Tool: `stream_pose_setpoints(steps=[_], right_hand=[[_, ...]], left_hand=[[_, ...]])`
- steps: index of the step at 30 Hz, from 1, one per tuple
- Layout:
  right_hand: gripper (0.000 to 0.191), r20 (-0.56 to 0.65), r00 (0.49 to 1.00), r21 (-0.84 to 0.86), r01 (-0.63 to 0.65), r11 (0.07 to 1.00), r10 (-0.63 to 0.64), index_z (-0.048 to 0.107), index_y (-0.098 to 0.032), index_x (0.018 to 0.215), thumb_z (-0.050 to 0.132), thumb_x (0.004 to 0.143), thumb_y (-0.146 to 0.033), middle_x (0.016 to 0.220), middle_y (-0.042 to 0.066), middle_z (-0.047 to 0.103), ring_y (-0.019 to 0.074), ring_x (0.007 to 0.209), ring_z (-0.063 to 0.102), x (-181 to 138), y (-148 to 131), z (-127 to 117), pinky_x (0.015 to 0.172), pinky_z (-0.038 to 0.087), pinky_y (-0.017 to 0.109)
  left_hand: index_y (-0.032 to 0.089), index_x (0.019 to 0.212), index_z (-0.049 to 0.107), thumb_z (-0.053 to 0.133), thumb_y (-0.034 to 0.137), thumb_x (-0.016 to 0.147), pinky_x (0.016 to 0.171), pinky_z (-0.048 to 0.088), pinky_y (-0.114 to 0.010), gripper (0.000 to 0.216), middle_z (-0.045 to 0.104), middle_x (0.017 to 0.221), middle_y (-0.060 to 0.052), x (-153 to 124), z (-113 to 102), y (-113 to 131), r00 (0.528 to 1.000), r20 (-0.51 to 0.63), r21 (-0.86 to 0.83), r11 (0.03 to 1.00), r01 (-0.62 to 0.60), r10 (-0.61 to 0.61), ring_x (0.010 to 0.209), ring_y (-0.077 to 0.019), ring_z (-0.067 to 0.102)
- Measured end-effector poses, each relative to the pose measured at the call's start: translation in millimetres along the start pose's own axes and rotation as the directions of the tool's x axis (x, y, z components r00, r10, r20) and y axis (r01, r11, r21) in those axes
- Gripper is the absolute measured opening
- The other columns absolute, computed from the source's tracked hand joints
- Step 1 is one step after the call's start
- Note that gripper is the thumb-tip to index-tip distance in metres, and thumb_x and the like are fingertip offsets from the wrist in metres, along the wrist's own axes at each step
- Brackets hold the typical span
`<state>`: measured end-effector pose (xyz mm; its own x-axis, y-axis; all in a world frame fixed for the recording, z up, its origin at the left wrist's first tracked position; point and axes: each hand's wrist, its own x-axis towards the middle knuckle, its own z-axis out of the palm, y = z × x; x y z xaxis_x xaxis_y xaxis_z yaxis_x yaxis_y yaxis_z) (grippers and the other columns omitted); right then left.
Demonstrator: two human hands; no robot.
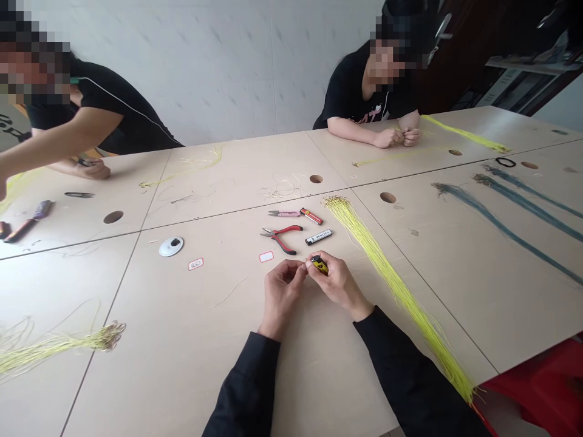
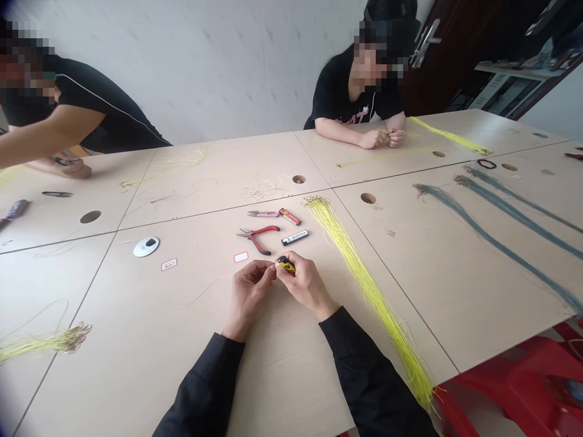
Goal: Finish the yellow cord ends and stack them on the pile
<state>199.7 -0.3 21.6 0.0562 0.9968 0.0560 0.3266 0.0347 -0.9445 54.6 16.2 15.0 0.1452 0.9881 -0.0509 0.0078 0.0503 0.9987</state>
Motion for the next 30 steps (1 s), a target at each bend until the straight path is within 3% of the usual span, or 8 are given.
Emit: stream_pose_setpoints(steps=[13, 17, 19, 23, 30], right_hand=[[0.025, -0.017, 0.999, 0.038, -0.037, 0.999, 0.037, 0.061, -0.019, 0.082, 0.060, 0.088, -0.043, 0.070, 0.000, 0.060, 0.0147, 0.063, 0.053, 2.2, -2.1, -2.0, 0.059, 0.044, 0.025], [0.027, -0.051, 0.998, 0.054, -0.030, 0.998, 0.032, 0.063, -0.020, 0.097, 0.058, 0.091, -0.045, 0.070, -0.002, 0.057, 0.0144, 0.061, 0.051, 2.2, -2.5, -4.4, 0.058, 0.042, 0.025], [0.028, -0.027, 1.000, 0.055, -0.004, 0.998, 0.005, 0.063, -0.020, 0.103, 0.057, 0.093, -0.046, 0.073, -0.001, 0.059, 0.0149, 0.064, 0.053, 2.6, -3.1, -6.1, 0.060, 0.043, 0.026], [0.027, 0.040, 0.998, 0.073, 0.048, 0.996, -0.051, 0.062, -0.020, 0.092, 0.055, 0.095, -0.046, 0.076, 0.000, 0.061, 0.0152, 0.069, 0.056, 3.2, -3.6, -7.4, 0.064, 0.043, 0.025], [0.029, 0.051, 0.997, 0.048, 0.058, 0.997, -0.061, 0.060, -0.019, 0.091, 0.052, 0.098, -0.046, 0.074, -0.001, 0.060, 0.0148, 0.069, 0.055, 1.8, -4.0, -7.1, 0.066, 0.042, 0.025]], left_hand=[[0.016, 0.086, 0.074, 0.069, 0.039, 0.084, 0.064, 0.046, -0.025, 0.024, 0.072, 0.078, -0.004, 0.4, -0.9, -1.8, 1.000, 0.021, 0.025, 1.000, -0.007, 0.006, 0.069, -0.0150, 0.062], [0.015, 0.084, 0.072, 0.069, 0.038, 0.084, 0.065, 0.045, -0.025, 0.023, 0.070, 0.077, -0.004, 1.5, -0.5, -1.6, 1.000, 0.020, 0.019, 1.000, -0.009, 0.009, 0.069, -0.0145, 0.060], [0.015, 0.084, 0.071, 0.069, 0.038, 0.084, 0.065, 0.046, -0.025, 0.022, 0.069, 0.077, -0.003, 1.8, -0.4, -1.2, 0.999, 0.036, -0.009, 1.000, -0.009, 0.009, 0.069, -0.0145, 0.060], [0.016, 0.084, 0.070, 0.069, 0.039, 0.084, 0.066, 0.046, -0.025, 0.023, 0.069, 0.078, -0.004, 0.6, -0.6, 0.6, 0.997, 0.076, -0.051, 0.999, -0.002, 0.006, 0.070, -0.0147, 0.061], [0.016, 0.087, 0.068, 0.066, 0.039, 0.087, 0.065, 0.045, -0.025, 0.023, 0.067, 0.078, -0.003, 0.0, -1.4, -0.2, 0.996, 0.083, -0.050, 0.999, -0.016, 0.020, 0.070, -0.0139, 0.060]])
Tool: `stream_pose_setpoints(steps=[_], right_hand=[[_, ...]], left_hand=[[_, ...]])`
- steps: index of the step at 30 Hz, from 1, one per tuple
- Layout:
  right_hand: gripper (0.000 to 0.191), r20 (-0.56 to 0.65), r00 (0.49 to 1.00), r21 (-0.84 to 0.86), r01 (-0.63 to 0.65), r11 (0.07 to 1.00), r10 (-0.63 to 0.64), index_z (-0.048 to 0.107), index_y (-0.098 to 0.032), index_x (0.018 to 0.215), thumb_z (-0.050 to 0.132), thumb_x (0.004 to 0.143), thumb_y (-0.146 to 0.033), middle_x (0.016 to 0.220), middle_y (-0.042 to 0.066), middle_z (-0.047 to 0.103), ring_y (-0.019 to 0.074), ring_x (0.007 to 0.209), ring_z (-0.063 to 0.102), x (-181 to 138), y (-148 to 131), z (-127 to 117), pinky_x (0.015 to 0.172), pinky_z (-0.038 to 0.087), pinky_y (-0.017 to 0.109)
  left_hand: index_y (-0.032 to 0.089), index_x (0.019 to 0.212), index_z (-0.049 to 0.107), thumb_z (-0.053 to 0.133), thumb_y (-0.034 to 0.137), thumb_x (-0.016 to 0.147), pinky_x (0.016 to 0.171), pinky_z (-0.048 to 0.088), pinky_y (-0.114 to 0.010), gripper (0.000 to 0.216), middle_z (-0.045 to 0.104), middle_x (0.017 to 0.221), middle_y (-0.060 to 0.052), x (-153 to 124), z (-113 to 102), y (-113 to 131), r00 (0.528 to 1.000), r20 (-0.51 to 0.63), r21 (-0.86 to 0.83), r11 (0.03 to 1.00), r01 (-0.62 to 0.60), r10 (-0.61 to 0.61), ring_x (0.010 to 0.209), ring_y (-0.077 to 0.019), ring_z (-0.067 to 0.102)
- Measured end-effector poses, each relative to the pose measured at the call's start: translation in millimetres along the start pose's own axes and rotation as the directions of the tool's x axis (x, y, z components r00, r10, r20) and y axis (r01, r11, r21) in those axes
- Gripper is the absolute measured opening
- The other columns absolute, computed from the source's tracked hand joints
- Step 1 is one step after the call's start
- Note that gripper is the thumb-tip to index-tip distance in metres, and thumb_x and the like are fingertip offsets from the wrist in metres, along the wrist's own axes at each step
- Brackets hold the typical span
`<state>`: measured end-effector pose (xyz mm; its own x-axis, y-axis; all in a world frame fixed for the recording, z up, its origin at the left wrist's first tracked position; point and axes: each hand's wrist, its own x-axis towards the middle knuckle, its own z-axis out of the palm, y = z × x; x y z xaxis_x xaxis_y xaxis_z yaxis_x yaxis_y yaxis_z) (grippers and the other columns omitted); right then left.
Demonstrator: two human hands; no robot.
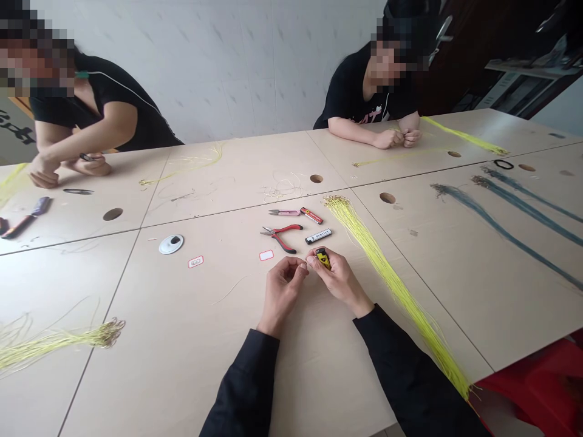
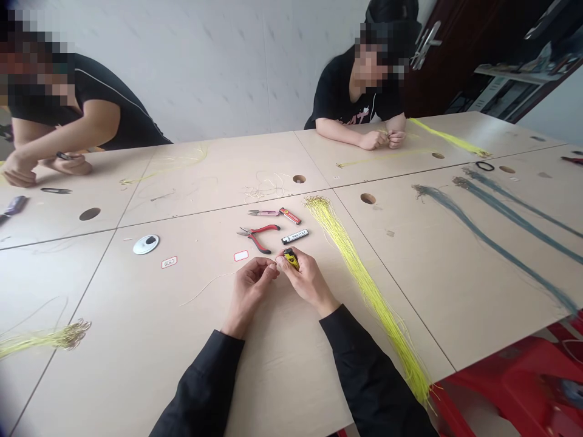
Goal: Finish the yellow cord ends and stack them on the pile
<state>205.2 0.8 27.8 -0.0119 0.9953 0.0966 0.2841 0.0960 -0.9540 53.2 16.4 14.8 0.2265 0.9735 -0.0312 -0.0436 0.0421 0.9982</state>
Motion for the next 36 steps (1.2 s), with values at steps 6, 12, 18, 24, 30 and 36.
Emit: stream_pose_setpoints(steps=[6, 12, 18, 24, 30, 36], right_hand=[[0.030, -0.032, 0.999, -0.012, 0.001, 1.000, -0.001, 0.061, -0.019, 0.091, 0.054, 0.096, -0.048, 0.074, -0.001, 0.060, 0.0143, 0.068, 0.055, 0.2, 1.7, 0.8, 0.065, 0.042, 0.025], [0.027, -0.078, 0.994, -0.025, -0.075, 0.997, 0.073, 0.062, -0.019, 0.089, 0.059, 0.092, -0.046, 0.074, 0.000, 0.064, 0.0153, 0.067, 0.057, -0.2, 1.7, 3.5, 0.063, 0.044, 0.025], [0.021, -0.065, 0.996, -0.038, -0.062, 0.997, 0.059, 0.066, -0.019, 0.089, 0.062, 0.090, -0.040, 0.080, 0.002, 0.069, 0.0170, 0.074, 0.063, -1.1, 3.6, 4.0, 0.069, 0.047, 0.026], [0.019, -0.049, 0.996, -0.103, -0.079, 0.991, 0.074, 0.061, -0.019, 0.080, 0.060, 0.088, -0.036, 0.068, -0.003, 0.057, 0.0125, 0.061, 0.047, -0.3, 8.8, 1.9, 0.057, 0.039, 0.024], [0.018, -0.028, 0.994, -0.071, -0.111, 0.991, 0.109, 0.054, -0.019, 0.077, 0.058, 0.084, -0.035, 0.063, -0.005, 0.044, 0.0106, 0.058, 0.036, -0.3, 7.2, 2.4, 0.052, 0.032, 0.024], [0.020, -0.022, 0.995, -0.062, -0.102, 0.993, 0.100, 0.049, -0.019, 0.074, 0.058, 0.083, -0.035, 0.064, -0.006, 0.037, 0.0104, 0.059, 0.032, -0.7, 3.1, 4.6, 0.053, 0.030, 0.024]], left_hand=[[0.015, 0.088, 0.066, 0.066, 0.041, 0.088, 0.065, 0.045, -0.024, 0.026, 0.066, 0.078, -0.003, 1.5, -0.7, -4.1, 1.000, 0.011, 0.008, 1.000, 0.002, -0.003, 0.070, -0.0136, 0.059], [0.015, 0.089, 0.066, 0.063, 0.043, 0.090, 0.066, 0.046, -0.024, 0.028, 0.065, 0.075, -0.002, 2.5, -0.5, -4.5, 0.999, -0.052, 0.011, 1.000, 0.003, -0.002, 0.069, -0.0133, 0.060], [0.015, 0.089, 0.069, 0.064, 0.039, 0.088, 0.067, 0.047, -0.024, 0.024, 0.069, 0.077, -0.004, 2.8, -0.2, -6.4, 0.998, -0.070, 0.045, 0.999, 0.002, 0.001, 0.071, -0.0141, 0.062], [0.015, 0.087, 0.072, 0.066, 0.039, 0.086, 0.067, 0.047, -0.025, 0.024, 0.071, 0.079, -0.004, 0.8, 0.8, -3.9, 0.998, -0.062, 0.107, 0.994, 0.023, -0.017, 0.073, -0.0152, 0.062], [0.015, 0.089, 0.068, 0.062, 0.042, 0.089, 0.064, 0.043, -0.024, 0.027, 0.066, 0.078, -0.003, 0.5, 1.0, -3.8, 1.000, 0.005, 0.122, 0.992, -0.020, 0.020, 0.068, -0.0130, 0.056], [0.016, 0.084, 0.063, 0.061, 0.039, 0.089, 0.061, 0.039, -0.023, 0.024, 0.060, 0.074, 0.000, 0.1, 2.8, -2.3, 1.000, 0.005, 0.129, 0.991, -0.030, 0.029, 0.065, -0.0112, 0.051]])
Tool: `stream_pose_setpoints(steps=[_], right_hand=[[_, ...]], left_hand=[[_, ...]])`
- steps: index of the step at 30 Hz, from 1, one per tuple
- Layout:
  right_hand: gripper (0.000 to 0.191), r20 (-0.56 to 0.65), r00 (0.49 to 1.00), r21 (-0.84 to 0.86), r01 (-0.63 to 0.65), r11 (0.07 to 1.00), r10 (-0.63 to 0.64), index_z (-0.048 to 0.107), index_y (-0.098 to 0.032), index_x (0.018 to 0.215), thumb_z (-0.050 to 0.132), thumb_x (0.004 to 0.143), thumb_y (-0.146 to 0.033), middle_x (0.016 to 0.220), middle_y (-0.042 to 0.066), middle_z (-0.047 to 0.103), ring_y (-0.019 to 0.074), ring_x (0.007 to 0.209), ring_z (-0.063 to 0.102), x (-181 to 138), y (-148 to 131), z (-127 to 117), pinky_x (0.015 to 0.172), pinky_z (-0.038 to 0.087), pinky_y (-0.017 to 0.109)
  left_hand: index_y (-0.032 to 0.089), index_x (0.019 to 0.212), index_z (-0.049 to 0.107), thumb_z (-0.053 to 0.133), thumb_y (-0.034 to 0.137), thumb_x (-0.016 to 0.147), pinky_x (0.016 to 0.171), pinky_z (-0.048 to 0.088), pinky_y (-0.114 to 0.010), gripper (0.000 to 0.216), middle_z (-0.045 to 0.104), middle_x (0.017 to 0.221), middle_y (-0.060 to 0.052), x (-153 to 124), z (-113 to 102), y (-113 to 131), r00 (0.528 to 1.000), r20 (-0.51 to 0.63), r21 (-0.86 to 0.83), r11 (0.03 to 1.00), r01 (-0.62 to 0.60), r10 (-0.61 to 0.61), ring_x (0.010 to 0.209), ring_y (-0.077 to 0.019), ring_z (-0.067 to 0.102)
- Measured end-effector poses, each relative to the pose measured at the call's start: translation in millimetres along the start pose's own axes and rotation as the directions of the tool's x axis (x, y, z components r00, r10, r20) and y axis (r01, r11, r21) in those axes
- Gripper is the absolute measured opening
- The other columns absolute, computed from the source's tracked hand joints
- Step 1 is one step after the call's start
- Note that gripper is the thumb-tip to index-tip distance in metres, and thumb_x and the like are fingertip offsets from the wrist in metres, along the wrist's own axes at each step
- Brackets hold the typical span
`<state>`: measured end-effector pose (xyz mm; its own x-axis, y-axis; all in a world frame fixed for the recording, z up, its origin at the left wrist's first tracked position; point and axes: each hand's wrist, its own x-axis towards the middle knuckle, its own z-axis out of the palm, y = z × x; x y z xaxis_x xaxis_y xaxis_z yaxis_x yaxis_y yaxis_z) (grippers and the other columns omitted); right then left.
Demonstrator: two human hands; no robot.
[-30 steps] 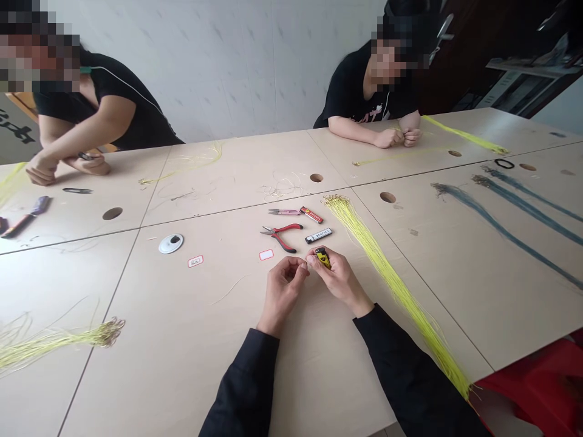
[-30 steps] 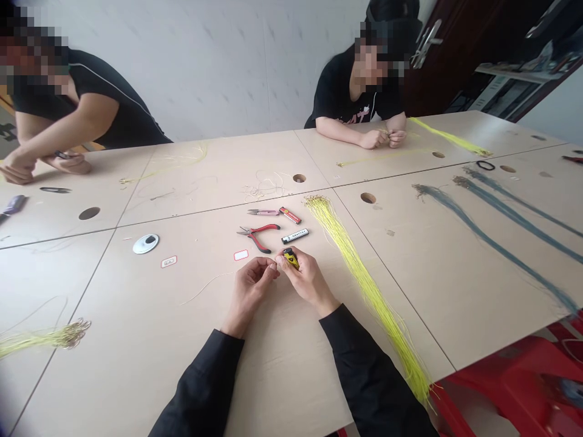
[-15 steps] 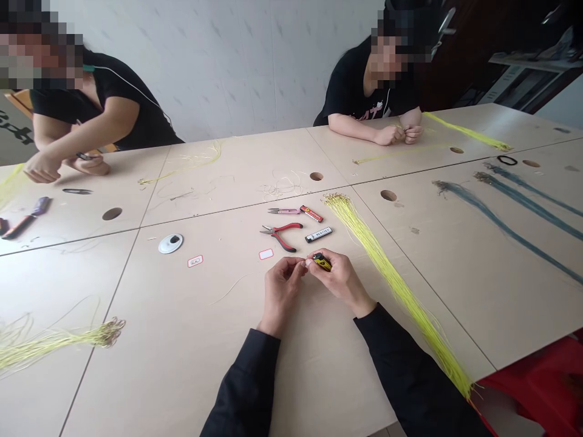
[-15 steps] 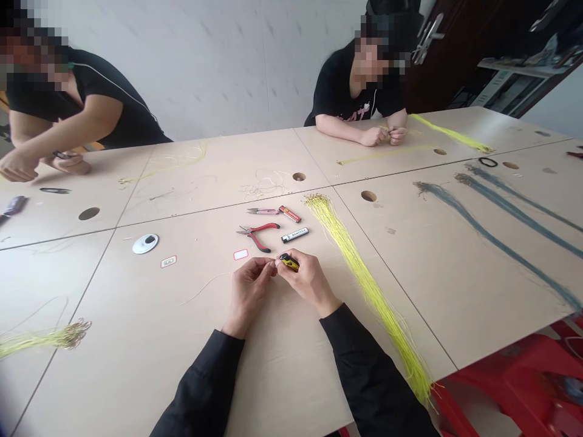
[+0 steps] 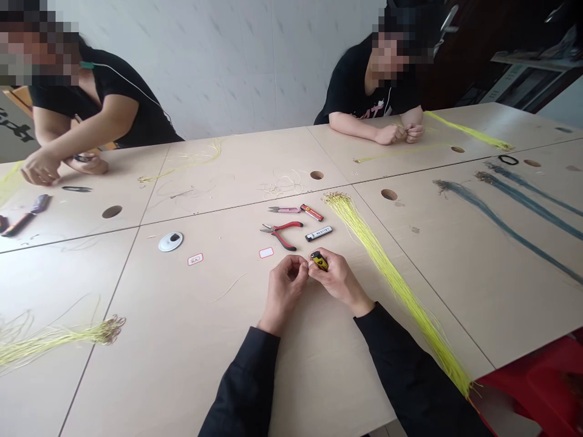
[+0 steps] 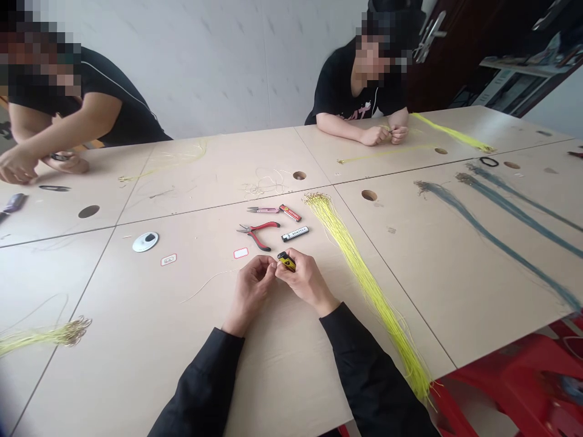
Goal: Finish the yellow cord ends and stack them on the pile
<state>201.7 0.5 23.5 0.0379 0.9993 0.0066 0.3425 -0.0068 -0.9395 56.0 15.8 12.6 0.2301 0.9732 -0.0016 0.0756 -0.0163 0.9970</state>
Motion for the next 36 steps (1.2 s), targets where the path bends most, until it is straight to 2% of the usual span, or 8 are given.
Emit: stream_pose_setpoints(steps=[6, 9, 12, 16, 27, 30, 36], right_hand=[[0.025, -0.002, 0.999, 0.071, -0.046, 0.996, 0.046, 0.049, -0.020, 0.073, 0.060, 0.084, -0.039, 0.064, -0.005, 0.038, 0.0106, 0.058, 0.032, -0.5, -3.4, 0.1, 0.052, 0.030, 0.024], [0.025, -0.039, 0.998, 0.092, -0.055, 0.994, 0.059, 0.061, -0.018, 0.090, 0.060, 0.088, -0.043, 0.065, -0.005, 0.041, 0.0112, 0.057, 0.034, -0.2, -4.3, -3.4, 0.053, 0.031, 0.024], [0.033, -0.009, 1.000, 0.103, -0.015, 0.995, 0.016, 0.065, -0.018, 0.106, 0.059, 0.091, -0.047, 0.064, -0.005, 0.043, 0.0112, 0.056, 0.035, -0.1, -4.9, -6.7, 0.053, 0.031, 0.025], [0.034, 0.018, 0.998, 0.080, 0.052, 0.995, -0.054, 0.066, -0.017, 0.092, 0.057, 0.093, -0.050, 0.067, -0.002, 0.053, 0.0124, 0.059, 0.043, -0.1, -5.5, -7.3, 0.057, 0.035, 0.025], [0.029, 0.009, 0.993, 0.079, 0.118, 0.990, -0.119, 0.067, -0.019, 0.094, 0.056, 0.094, -0.046, 0.079, 0.000, 0.063, 0.0145, 0.071, 0.055, -0.2, -3.6, -6.5, 0.068, 0.043, 0.025], [0.029, 0.024, 0.993, 0.085, 0.110, 0.990, -0.113, 0.067, -0.019, 0.094, 0.057, 0.094, -0.047, 0.080, 0.000, 0.064, 0.0146, 0.072, 0.056, -0.9, -4.7, -6.0, 0.068, 0.044, 0.025], [0.030, -0.022, 1.000, 0.048, 0.017, 0.999, -0.016, 0.065, -0.018, 0.088, 0.060, 0.091, -0.048, 0.072, 0.000, 0.062, 0.0141, 0.064, 0.053, -1.3, -5.2, -4.4, 0.060, 0.043, 0.025]], left_hand=[[0.016, 0.083, 0.061, 0.063, 0.041, 0.087, 0.061, 0.040, -0.022, 0.025, 0.060, 0.074, 0.000, 1.4, 0.0, -0.5, 1.000, -0.012, -0.097, 0.995, 0.023, -0.024, 0.065, -0.0107, 0.053], [0.016, 0.083, 0.060, 0.065, 0.044, 0.085, 0.065, 0.045, -0.024, 0.028, 0.062, 0.073, -0.001, 2.3, -0.7, 1.1, 0.998, -0.022, -0.166, 0.985, 0.047, -0.052, 0.067, -0.0124, 0.058], [0.016, 0.081, 0.060, 0.067, 0.045, 0.084, 0.068, 0.047, -0.025, 0.029, 0.063, 0.071, -0.001, 2.4, -1.3, 3.5, 0.998, -0.018, -0.185, 0.981, 0.054, -0.058, 0.067, -0.0130, 0.060], [0.016, 0.083, 0.062, 0.067, 0.044, 0.085, 0.069, 0.048, -0.025, 0.029, 0.064, 0.071, -0.002, 1.8, -2.2, 5.4, 0.998, -0.004, -0.186, 0.981, 0.060, -0.062, 0.069, -0.0134, 0.061], [0.016, 0.082, 0.060, 0.064, 0.041, 0.088, 0.066, 0.043, -0.023, 0.026, 0.062, 0.072, -0.001, 0.8, -4.1, 1.8, 0.998, 0.063, -0.184, 0.982, 0.036, -0.025, 0.067, -0.0116, 0.057], [0.015, 0.081, 0.059, 0.065, 0.041, 0.088, 0.064, 0.041, -0.023, 0.027, 0.061, 0.072, 0.000, 1.3, -3.1, -1.4, 0.997, 0.075, -0.180, 0.983, 0.043, -0.030, 0.065, -0.0106, 0.055], [0.015, 0.082, 0.061, 0.068, 0.044, 0.085, 0.065, 0.044, -0.023, 0.029, 0.062, 0.073, -0.001, 2.0, -1.3, 0.3, 0.999, 0.000, -0.208, 0.977, 0.038, -0.039, 0.067, -0.0112, 0.057]])
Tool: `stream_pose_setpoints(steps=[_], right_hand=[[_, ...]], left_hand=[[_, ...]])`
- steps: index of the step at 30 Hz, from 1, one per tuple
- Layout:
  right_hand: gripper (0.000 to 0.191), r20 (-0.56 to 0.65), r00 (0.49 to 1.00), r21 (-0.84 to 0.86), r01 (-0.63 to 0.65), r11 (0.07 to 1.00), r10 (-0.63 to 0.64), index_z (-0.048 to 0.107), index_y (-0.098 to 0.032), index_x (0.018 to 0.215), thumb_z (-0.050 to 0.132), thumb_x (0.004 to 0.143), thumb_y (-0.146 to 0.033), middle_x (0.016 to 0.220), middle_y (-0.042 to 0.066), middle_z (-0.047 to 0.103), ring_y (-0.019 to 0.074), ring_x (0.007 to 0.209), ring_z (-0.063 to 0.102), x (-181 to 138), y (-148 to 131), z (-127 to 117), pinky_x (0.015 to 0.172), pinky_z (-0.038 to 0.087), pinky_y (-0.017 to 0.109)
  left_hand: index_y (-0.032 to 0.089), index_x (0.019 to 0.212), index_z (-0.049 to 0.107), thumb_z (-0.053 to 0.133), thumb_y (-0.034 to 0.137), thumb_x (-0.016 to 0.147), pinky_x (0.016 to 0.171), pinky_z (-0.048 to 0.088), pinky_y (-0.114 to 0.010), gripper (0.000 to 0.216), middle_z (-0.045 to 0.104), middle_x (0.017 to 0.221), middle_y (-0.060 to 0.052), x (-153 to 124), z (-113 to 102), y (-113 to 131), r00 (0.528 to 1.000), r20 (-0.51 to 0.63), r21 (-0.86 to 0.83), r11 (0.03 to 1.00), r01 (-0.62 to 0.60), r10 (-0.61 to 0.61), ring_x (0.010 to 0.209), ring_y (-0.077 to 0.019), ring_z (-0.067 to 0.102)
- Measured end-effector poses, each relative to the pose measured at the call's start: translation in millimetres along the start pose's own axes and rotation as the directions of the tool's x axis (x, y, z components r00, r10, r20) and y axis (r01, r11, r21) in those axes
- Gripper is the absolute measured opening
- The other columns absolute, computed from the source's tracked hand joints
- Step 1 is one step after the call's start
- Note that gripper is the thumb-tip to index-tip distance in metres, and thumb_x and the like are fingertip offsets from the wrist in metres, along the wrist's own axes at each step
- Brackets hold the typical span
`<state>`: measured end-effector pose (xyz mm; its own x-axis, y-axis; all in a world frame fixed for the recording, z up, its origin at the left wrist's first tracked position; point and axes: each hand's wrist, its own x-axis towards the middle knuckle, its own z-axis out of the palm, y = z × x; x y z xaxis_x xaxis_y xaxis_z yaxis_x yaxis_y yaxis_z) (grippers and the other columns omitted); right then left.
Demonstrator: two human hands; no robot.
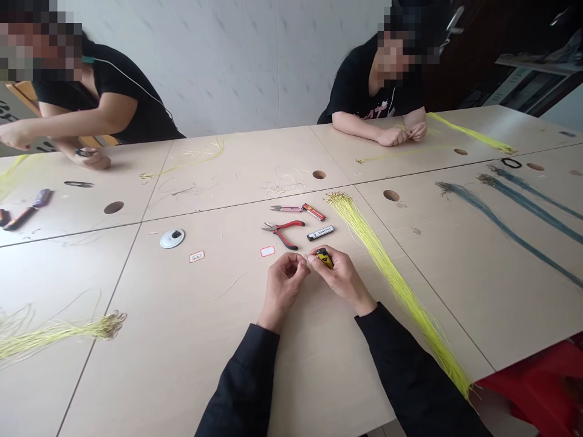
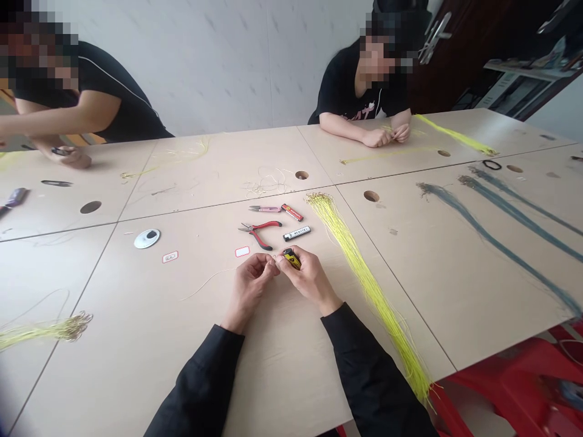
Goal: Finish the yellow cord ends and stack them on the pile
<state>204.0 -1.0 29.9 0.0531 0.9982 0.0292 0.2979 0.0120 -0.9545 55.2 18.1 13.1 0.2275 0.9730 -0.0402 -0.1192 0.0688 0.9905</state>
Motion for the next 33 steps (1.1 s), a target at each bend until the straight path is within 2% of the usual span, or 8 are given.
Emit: stream_pose_setpoints(steps=[4, 8, 13, 18, 24, 28, 33], right_hand=[[0.026, 0.011, 1.000, 0.004, -0.009, 1.000, 0.009, 0.067, -0.018, 0.093, 0.062, 0.090, -0.044, 0.082, 0.003, 0.070, 0.0176, 0.075, 0.063, 0.2, 1.7, 0.2, 0.068, 0.048, 0.027], [0.024, -0.004, 0.999, -0.051, 0.033, 0.998, -0.033, 0.068, -0.020, 0.092, 0.063, 0.090, -0.043, 0.081, 0.003, 0.071, 0.0186, 0.076, 0.066, 0.4, 2.3, -0.8, 0.070, 0.049, 0.028], [0.024, -0.028, 0.998, -0.130, 0.050, 0.990, -0.055, 0.066, -0.019, 0.087, 0.060, 0.090, -0.042, 0.078, 0.002, 0.069, 0.0173, 0.072, 0.062, 0.7, 3.6, -1.0, 0.067, 0.047, 0.027], [0.019, -0.002, 1.000, -0.117, 0.019, 0.993, -0.019, 0.062, -0.019, 0.085, 0.061, 0.087, -0.038, 0.075, 0.001, 0.065, 0.0148, 0.066, 0.056, 0.9, 5.2, 1.2, 0.061, 0.044, 0.024], [0.022, -0.055, 0.998, -0.082, -0.017, 0.996, 0.013, 0.064, -0.019, 0.087, 0.060, 0.087, -0.040, 0.070, 0.000, 0.062, 0.0138, 0.061, 0.052, 0.5, 3.6, 1.2, 0.057, 0.042, 0.024], [0.020, -0.027, 1.000, -0.095, -0.004, 0.996, 0.001, 0.063, -0.019, 0.084, 0.060, 0.086, -0.039, 0.074, 0.001, 0.064, 0.0149, 0.065, 0.055, 0.5, 4.7, 1.2, 0.059, 0.043, 0.025], [0.019, 0.014, 1.000, -0.071, -0.006, 0.997, 0.007, 0.057, -0.020, 0.078, 0.060, 0.086, -0.037, 0.068, -0.002, 0.057, 0.0132, 0.061, 0.047, 0.9, 8.6, 2.5, 0.056, 0.039, 0.024]], left_hand=[[0.015, 0.085, 0.066, 0.069, 0.044, 0.084, 0.067, 0.047, -0.024, 0.030, 0.066, 0.080, -0.004, 0.2, 0.4, 1.2, 0.999, -0.028, 0.003, 1.000, 0.020, -0.020, 0.072, -0.0136, 0.061], [0.015, 0.085, 0.068, 0.067, 0.043, 0.085, 0.066, 0.047, -0.025, 0.029, 0.068, 0.078, -0.005, -0.4, -0.2, -0.3, 0.999, -0.043, 0.057, 0.998, 0.006, -0.003, 0.072, -0.0148, 0.062], [0.015, 0.083, 0.067, 0.065, 0.043, 0.087, 0.065, 0.045, -0.024, 0.028, 0.066, 0.076, -0.004, -1.4, -0.5, -0.7, 0.999, -0.033, 0.127, 0.991, -0.033, 0.038, 0.070, -0.0143, 0.060], [0.015, 0.084, 0.065, 0.062, 0.041, 0.088, 0.061, 0.042, -0.023, 0.026, 0.063, 0.074, -0.002, -2.1, 0.4, 2.0, 0.999, -0.018, 0.141, 0.989, -0.038, 0.041, 0.066, -0.0127, 0.056], [0.016, 0.083, 0.065, 0.062, 0.041, 0.088, 0.067, 0.046, -0.025, 0.026, 0.066, 0.077, -0.004, -2.2, 0.7, 1.6, 0.999, -0.029, 0.134, 0.991, -0.019, 0.023, 0.071, -0.0149, 0.061], [0.016, 0.083, 0.065, 0.063, 0.041, 0.087, 0.064, 0.044, -0.024, 0.026, 0.066, 0.076, -0.003, -2.0, 1.1, 1.0, 0.999, -0.025, 0.148, 0.989, -0.025, 0.029, 0.069, -0.0141, 0.059], [0.016, 0.084, 0.063, 0.061, 0.040, 0.089, 0.060, 0.041, -0.023, 0.024, 0.063, 0.073, -0.002, -2.8, 2.4, 3.4, 0.999, -0.014, 0.174, 0.984, -0.037, 0.040, 0.064, -0.0121, 0.055]])
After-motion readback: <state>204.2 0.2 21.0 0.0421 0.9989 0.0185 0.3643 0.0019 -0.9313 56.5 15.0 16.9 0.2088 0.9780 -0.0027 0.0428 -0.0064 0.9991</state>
